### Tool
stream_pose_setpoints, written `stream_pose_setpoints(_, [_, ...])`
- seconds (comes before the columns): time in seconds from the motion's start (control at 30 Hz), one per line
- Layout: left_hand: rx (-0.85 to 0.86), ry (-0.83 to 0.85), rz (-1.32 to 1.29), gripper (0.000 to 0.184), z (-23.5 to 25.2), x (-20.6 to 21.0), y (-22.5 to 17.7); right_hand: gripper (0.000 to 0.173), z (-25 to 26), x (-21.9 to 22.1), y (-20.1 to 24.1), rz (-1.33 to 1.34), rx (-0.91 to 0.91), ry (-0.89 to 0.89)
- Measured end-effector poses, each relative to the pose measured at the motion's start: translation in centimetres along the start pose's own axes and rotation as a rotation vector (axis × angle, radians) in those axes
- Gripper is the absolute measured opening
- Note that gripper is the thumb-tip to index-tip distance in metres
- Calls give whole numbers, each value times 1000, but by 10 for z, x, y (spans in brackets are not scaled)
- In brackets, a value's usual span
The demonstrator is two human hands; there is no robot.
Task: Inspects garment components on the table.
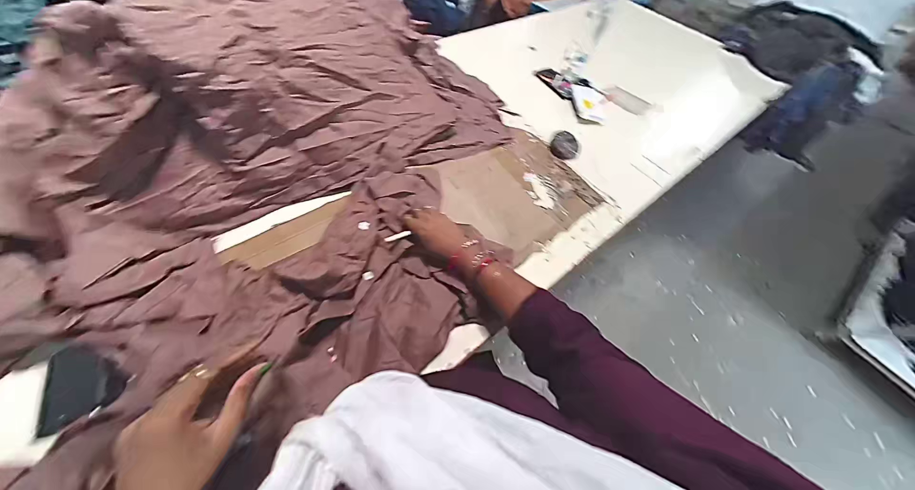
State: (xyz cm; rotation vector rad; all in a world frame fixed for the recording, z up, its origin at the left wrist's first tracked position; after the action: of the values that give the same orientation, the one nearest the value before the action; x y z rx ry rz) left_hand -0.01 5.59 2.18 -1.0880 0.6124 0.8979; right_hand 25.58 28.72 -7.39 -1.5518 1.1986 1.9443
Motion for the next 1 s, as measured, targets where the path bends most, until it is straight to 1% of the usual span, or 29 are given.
stream_pose_setpoints(0.03, [17, 38, -45, 37, 8, 5, -6, 30, -2, -6, 4, -20, -24, -58])
stream_pose_setpoints(0.1, [21, 83, -57, 43, 25, 14, -7, 31, -10, -34, 23, 51, 3, -92])
stream_pose_setpoints(0.17, [35, 98, -2, 59, 44, 24, -2, 37, -28, -70, 58, 204, -13, -159])
stream_pose_setpoints(0.23, [114, 140, -66, 77, 62, 40, -8, 34, -58, -100, 102, 400, -177, -314])
stream_pose_setpoints(0.27, [184, 156, -94, 80, 66, 49, -9, 32, -74, -111, 124, 459, -282, -352])
stream_pose_setpoints(0.3, [241, 161, -96, 76, 67, 56, -13, 30, -88, -118, 143, 494, -390, -382])
stream_pose_setpoints(0.33, [254, 155, -96, 62, 65, 59, -23, 31, -100, -125, 157, 512, -485, -399])
stream_pose_setpoints(0.37, [205, 205, -143, 50, 61, 61, -35, 31, -111, -131, 167, 526, -551, -391])
stream_pose_setpoints(0.4, [156, 257, -198, 37, 58, 59, -56, 31, -120, -137, 171, 542, -587, -383])
stream_pose_setpoints(0.43, [199, 293, -233, 32, 55, 57, -72, 32, -127, -143, 170, 557, -591, -401])
stream_pose_setpoints(0.47, [303, 326, -299, 33, 52, 55, -80, 33, -132, -150, 165, 571, -568, -438])
stream_pose_setpoints(0.5, [404, 348, -360, 36, 48, 57, -76, 33, -135, -156, 157, 580, -530, -471])
stream_pose_setpoints(0.53, [407, 351, -474, 36, 47, 60, -67, 33, -137, -162, 148, 589, -491, -497])
stream_pose_setpoints(0.57, [352, 366, -611, 30, 43, 59, -57, 33, -139, -166, 139, 611, -467, -515])
stream_pose_setpoints(0.6, [279, 445, -717, 29, 38, 56, -43, 33, -141, -169, 132, 632, -455, -516])
stream_pose_setpoints(0.63, [227, 548, -807, 36, 30, 52, -34, 30, -141, -168, 128, 637, -437, -507])
stream_pose_setpoints(0.67, [156, 622, -870, 49, 22, 43, -33, 28, -142, -167, 125, 617, -406, -499])
stream_pose_setpoints(0.7, [101, 690, -928, 57, 12, 31, -30, 26, -141, -165, 123, 583, -384, -502])
stream_pose_setpoints(0.73, [100, 754, -968, 59, 5, 16, -30, 23, -139, -162, 121, 565, -377, -514])
stream_pose_setpoints(0.77, [164, 754, -928, 59, 1, -3, -34, 21, -135, -159, 121, 580, -405, -519])
stream_pose_setpoints(0.8, [232, 719, -894, 56, 0, -22, -31, 20, -130, -155, 122, 624, -463, -494])
stream_pose_setpoints(0.87, [311, 607, -756, 48, -1, -47, -7, 16, -116, -139, 127, 685, -540, -350])
stream_pose_setpoints(0.9, [242, 524, -636, 37, 2, -51, 9, 15, -106, -127, 127, 682, -529, -260])
stream_pose_setpoints(0.93, [65, 461, -481, 31, 10, -46, 27, 14, -94, -113, 125, 651, -482, -161])
stream_pose_setpoints(1.0, [-285, 418, 4, 30, 29, -24, 63, 16, -67, -80, 114, 540, -341, 2])
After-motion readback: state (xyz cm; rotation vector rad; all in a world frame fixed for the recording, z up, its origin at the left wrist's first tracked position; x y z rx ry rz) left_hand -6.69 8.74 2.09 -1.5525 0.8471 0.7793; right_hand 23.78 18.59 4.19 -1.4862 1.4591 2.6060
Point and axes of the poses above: each hand's wrist, its own z-axis towards the middle knuckle, its own x-axis out of the palm, y = z × x, the point moved 6 cm from there along z, towards the middle knuckle
